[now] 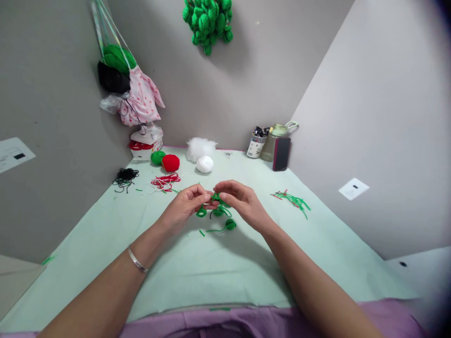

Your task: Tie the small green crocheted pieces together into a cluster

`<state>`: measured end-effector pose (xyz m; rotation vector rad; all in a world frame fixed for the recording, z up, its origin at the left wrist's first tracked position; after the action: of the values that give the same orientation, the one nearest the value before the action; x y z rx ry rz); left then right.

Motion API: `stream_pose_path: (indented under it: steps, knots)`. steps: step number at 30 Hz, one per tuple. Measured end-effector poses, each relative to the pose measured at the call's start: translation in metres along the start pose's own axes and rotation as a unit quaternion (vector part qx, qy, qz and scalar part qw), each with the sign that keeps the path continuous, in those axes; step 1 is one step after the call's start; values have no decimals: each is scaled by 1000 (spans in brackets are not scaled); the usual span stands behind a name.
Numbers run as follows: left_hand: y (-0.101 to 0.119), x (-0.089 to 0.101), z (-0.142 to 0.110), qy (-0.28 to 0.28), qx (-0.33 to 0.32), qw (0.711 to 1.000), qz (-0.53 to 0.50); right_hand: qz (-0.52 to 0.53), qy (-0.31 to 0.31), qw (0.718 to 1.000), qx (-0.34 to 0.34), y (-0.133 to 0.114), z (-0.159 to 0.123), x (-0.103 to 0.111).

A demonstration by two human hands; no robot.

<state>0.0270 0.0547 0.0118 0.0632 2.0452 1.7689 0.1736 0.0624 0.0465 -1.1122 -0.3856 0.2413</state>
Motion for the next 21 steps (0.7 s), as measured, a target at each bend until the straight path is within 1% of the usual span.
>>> stream_pose_path:
  steps: [3, 5, 9, 14, 17, 21]
  knots:
    - [-2, -1, 0, -9, 6, 1000, 22, 8, 2, 1000, -4, 5, 0, -1]
    - [-3, -3, 0, -16, 10, 1000, 23, 9, 14, 1000, 1, 7, 1, 0]
    - [-3, -4, 0, -22, 12, 999, 29, 26, 13, 1000, -2, 9, 1, -1]
    - [1, -6, -1, -36, -10, 998, 60, 81, 30, 994, -65, 15, 1, 2]
    - [4, -8, -2, -50, -31, 996, 64, 107, 36, 990, -85, 18, 1, 2]
    - [6, -9, -2, -51, -36, 995, 73, 153, 37, 980, -121, 23, 0, 2]
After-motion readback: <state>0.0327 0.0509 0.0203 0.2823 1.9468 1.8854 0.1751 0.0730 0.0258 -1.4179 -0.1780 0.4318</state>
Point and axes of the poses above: each hand's wrist, its own z-axis towards the middle knuckle, its own x-axis out of the back of the hand, y = z × x, the point moved 7 cm from there along z, towards the middle knuckle, and after that the axes turned 6 degrees about x, right-handed, at the moved point
